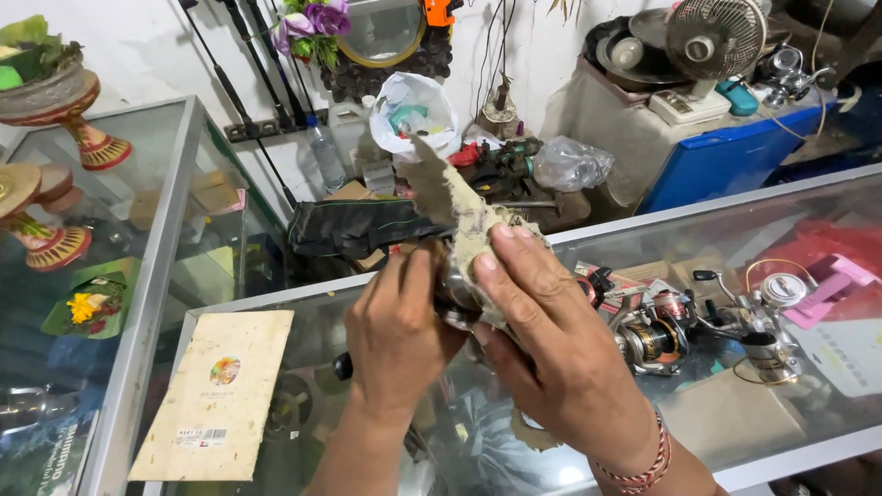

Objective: Cleaning and assembling a fishing reel on a glass display counter.

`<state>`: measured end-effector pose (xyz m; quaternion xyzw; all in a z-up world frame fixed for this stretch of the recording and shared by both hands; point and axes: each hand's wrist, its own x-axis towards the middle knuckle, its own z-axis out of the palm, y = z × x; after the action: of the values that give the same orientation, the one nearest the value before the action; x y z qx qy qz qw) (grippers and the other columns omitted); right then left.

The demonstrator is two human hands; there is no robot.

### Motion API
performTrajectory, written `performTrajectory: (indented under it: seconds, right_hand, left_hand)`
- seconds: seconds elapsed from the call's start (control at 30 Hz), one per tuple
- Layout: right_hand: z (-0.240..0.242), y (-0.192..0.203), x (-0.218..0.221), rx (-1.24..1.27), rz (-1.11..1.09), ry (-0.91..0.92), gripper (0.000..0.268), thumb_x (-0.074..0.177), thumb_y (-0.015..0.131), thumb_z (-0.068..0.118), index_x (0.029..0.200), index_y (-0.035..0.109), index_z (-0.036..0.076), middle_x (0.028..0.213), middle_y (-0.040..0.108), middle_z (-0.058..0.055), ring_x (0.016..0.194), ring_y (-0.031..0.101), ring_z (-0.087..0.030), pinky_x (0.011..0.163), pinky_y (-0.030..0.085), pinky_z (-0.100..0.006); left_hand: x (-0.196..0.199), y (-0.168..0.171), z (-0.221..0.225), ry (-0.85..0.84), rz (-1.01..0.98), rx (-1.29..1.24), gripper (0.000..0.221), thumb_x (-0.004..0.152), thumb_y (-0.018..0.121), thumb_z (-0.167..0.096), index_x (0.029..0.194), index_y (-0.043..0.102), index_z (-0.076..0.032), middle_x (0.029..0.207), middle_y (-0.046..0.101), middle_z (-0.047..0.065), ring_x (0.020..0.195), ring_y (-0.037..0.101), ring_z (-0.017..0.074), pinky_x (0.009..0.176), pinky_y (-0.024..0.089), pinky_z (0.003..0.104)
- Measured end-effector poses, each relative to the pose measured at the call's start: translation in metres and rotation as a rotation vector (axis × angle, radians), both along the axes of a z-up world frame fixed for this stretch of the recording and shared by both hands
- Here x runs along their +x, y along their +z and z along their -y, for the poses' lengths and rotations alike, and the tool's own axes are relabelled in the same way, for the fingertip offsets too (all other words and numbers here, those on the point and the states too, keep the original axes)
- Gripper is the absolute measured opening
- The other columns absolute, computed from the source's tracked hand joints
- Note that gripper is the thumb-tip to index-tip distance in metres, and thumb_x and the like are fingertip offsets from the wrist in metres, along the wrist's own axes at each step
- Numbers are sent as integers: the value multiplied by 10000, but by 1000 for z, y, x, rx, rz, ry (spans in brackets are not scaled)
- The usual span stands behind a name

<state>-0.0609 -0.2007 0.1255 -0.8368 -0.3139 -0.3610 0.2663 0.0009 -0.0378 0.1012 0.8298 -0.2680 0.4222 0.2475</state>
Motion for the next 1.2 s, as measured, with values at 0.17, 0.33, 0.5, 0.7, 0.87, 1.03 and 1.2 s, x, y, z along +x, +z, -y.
performTrajectory:
  seconds: [0.17, 0.33, 0.5, 0.7, 0.87, 1.03, 1.2]
  right_hand:
    - [-1, -2, 0, 6, 14, 69, 367, 996, 575, -68, 1362, 579, -34, 1473, 532, -277, 1410, 548, -423, 1250, 434, -538]
    - [28, -1, 6, 210, 38, -35, 345, 897, 585, -176, 1183, 686, -10, 1283, 705, -207, 1198, 739, -322, 1073, 607, -378]
    - [21, 3, 12, 498, 84, -139, 150, 1071, 556, -59, 1192, 632, -107, 1238, 687, -280, 1221, 708, -385, 1033, 597, -386]
    - [-4, -12, 19, 355, -135, 271, 330, 1034, 579, 116, 1355, 591, 43, 1446, 606, -220, 1380, 617, -340, 1220, 523, -455]
    - [-11, -11, 16, 82, -214, 333, 526, 1056, 569, 161, 1541, 395, 55, 1660, 313, -267, 1586, 340, -411, 1312, 321, -504]
    - [-8, -15, 24, 99, -178, 376, 466, 1015, 552, -45, 1460, 491, 80, 1589, 406, -275, 1513, 431, -411, 1280, 376, -523]
    - [17, -15, 26, 389, -259, 169, 556, 799, 504, -181, 1291, 666, 23, 1278, 733, -149, 1162, 736, -224, 1068, 566, -294]
  left_hand:
    - [5, 5, -12, 10, -111, -112, 437, 868, 812, -272, 1157, 625, -2, 972, 744, 162, 820, 753, 334, 621, 629, 456]
    - [19, -20, -34, -366, -335, -472, 467, 785, 770, -7, 1211, 593, -76, 1163, 666, 189, 1009, 700, 391, 928, 558, 443]
    - [6, 0, -37, -568, -564, -860, 737, 845, 763, -289, 1464, 438, -58, 1365, 619, 123, 1290, 605, 291, 1147, 476, 426]
    - [8, -24, -21, -775, -775, -993, 623, 836, 786, -369, 1332, 594, -45, 1258, 729, 148, 1167, 701, 243, 1051, 539, 378]
    - [7, -12, 0, -1094, -678, -1514, 490, 873, 828, -312, 1238, 662, -29, 1181, 732, 151, 1031, 721, 291, 893, 579, 427]
    - [24, -24, -13, -920, -703, -1537, 550, 792, 845, -383, 1141, 696, 14, 1098, 753, 168, 980, 738, 326, 864, 607, 454]
    - [114, -119, -48, -829, -813, -1274, 699, 745, 853, -493, 1263, 627, -82, 1041, 680, 41, 1018, 658, 236, 876, 529, 435]
